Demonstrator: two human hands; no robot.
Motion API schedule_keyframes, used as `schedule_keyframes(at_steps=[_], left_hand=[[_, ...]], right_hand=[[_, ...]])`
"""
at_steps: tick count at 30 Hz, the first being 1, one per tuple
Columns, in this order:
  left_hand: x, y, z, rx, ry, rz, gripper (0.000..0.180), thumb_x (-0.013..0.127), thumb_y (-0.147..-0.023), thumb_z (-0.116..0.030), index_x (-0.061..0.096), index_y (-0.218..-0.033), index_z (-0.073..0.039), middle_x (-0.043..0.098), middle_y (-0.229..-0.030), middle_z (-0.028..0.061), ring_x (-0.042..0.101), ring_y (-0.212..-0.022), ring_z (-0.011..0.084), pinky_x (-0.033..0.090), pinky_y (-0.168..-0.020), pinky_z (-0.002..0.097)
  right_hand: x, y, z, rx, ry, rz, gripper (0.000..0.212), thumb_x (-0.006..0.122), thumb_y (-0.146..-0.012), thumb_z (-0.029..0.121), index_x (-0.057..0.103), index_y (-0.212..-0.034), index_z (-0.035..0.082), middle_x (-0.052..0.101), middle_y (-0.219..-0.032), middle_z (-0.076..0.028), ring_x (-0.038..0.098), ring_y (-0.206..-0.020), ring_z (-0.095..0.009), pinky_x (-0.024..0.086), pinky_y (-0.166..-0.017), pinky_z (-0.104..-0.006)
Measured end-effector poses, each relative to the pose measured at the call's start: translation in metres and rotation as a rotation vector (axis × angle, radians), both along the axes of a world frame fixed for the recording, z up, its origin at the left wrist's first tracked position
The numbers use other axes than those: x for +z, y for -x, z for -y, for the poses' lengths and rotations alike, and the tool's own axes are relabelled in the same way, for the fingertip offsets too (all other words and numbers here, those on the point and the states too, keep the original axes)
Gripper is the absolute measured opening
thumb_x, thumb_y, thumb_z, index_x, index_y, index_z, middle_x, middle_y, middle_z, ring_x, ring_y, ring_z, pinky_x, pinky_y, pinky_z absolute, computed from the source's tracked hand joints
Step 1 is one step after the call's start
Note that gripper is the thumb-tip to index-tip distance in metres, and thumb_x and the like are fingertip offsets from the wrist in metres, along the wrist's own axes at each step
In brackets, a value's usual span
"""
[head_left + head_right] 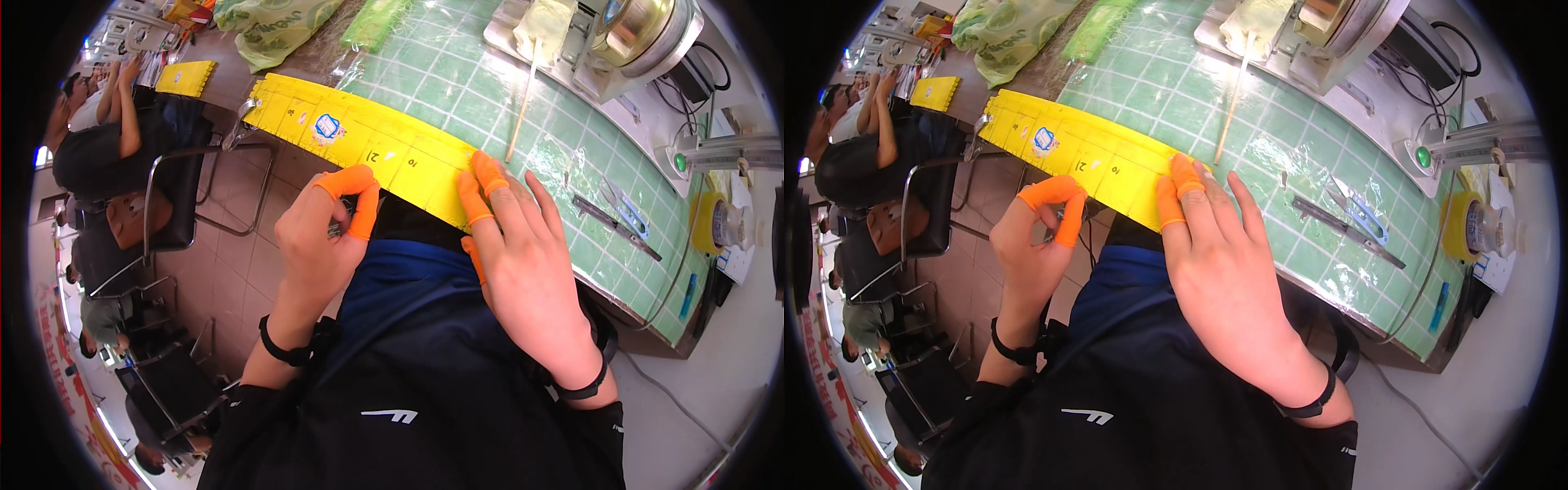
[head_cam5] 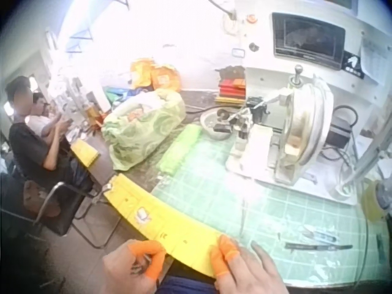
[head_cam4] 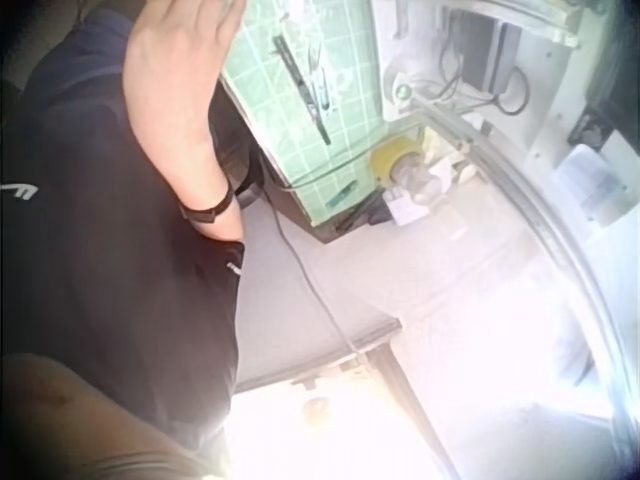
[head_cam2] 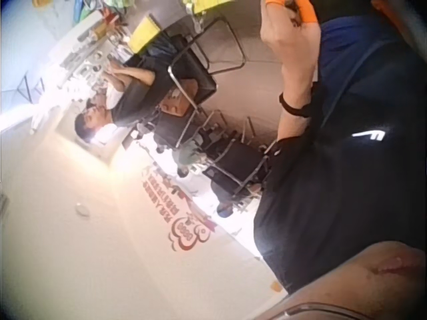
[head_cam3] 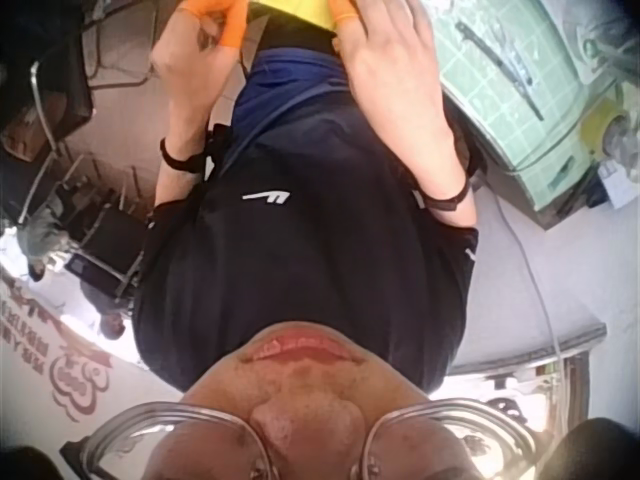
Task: Assembling small electronic or mechanical components using adhesive and automated tools at a workbench.
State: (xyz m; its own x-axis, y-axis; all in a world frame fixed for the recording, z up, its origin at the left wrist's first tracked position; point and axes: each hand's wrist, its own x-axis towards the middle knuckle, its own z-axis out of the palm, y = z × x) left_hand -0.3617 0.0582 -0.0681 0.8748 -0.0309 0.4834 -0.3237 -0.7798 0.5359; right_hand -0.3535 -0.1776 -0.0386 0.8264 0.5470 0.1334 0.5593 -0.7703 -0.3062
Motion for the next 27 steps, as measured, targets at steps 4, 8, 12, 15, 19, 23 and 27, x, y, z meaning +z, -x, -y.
schedule_keyframes(at_steps=[4, 8, 12, 15, 19, 23, 27], left_hand=[[0.004, -0.002, 0.000, -0.014, -0.043, -0.016, 0.023, 0.081, -0.076, 0.006, 0.071, -0.096, -0.003, 0.067, -0.084, 0.0083, 0.055, -0.053, 0.0158, 0.042, -0.050, 0.0267], [0.006, 0.001, 0.004, -0.026, -0.106, -0.076, 0.023, 0.080, -0.077, 0.005, 0.072, -0.097, -0.003, 0.068, -0.087, 0.0088, 0.061, -0.058, 0.0180, 0.047, -0.052, 0.0279], [-0.005, 0.003, 0.001, -0.035, -0.110, 0.004, 0.025, 0.079, -0.077, 0.008, 0.074, -0.098, -0.003, 0.070, -0.091, 0.0074, 0.052, -0.055, 0.0123, 0.042, -0.052, 0.0240], [-0.002, 0.002, -0.007, -0.069, -0.120, 0.041, 0.025, 0.079, -0.078, 0.008, 0.075, -0.100, -0.003, 0.071, -0.090, 0.0076, 0.055, -0.057, 0.0120, 0.043, -0.052, 0.0242], [0.021, 0.008, -0.020, -0.082, -0.017, -0.140, 0.028, 0.078, -0.079, 0.008, 0.077, -0.104, -0.003, 0.071, -0.088, 0.0077, 0.058, -0.059, 0.0116, 0.043, -0.054, 0.0240], [0.016, 0.009, -0.021, -0.095, 0.021, -0.192, 0.026, 0.077, -0.080, 0.008, 0.076, -0.104, -0.002, 0.071, -0.087, 0.0073, 0.057, -0.060, 0.0122, 0.043, -0.055, 0.0241], [0.009, 0.005, -0.012, -0.089, 0.027, -0.159, 0.024, 0.078, -0.080, 0.007, 0.075, -0.101, -0.002, 0.071, -0.086, 0.0068, 0.055, -0.060, 0.0123, 0.043, -0.056, 0.0238]], right_hand=[[0.000, -0.001, 0.003, 0.013, -0.018, 0.028, 0.046, 0.058, -0.086, 0.005, 0.060, -0.129, -0.009, 0.053, -0.144, -0.023, 0.054, -0.134, -0.033, 0.036, -0.117, -0.0501], [-0.001, -0.002, 0.003, 0.017, -0.003, 0.037, 0.046, 0.058, -0.086, 0.006, 0.060, -0.130, -0.009, 0.054, -0.143, -0.023, 0.054, -0.134, -0.033, 0.037, -0.116, -0.0508], [0.000, 0.001, 0.001, 0.013, -0.017, 0.051, 0.046, 0.058, -0.086, 0.006, 0.060, -0.129, -0.009, 0.056, -0.142, -0.023, 0.056, -0.132, -0.033, 0.038, -0.114, -0.0505], [-0.002, 0.001, 0.001, -0.015, 0.005, 0.072, 0.056, 0.074, -0.082, 0.008, 0.058, -0.135, -0.001, 0.054, -0.146, -0.016, 0.056, -0.131, -0.032, 0.039, -0.114, -0.0500], [-0.007, 0.003, 0.002, -0.025, 0.009, 0.101, 0.056, 0.074, -0.082, 0.008, 0.059, -0.134, -0.001, 0.054, -0.146, -0.016, 0.055, -0.131, -0.032, 0.039, -0.114, -0.0499], [-0.007, 0.004, 0.001, -0.009, 0.010, 0.095, 0.056, 0.074, -0.082, 0.009, 0.058, -0.135, -0.001, 0.053, -0.147, -0.017, 0.055, -0.132, -0.032, 0.039, -0.114, -0.0499], [-0.006, 0.004, 0.001, -0.011, 0.005, 0.076, 0.058, 0.074, -0.082, 0.008, 0.057, -0.137, -0.001, 0.052, -0.147, -0.017, 0.054, -0.133, -0.032, 0.039, -0.114, -0.0497]])
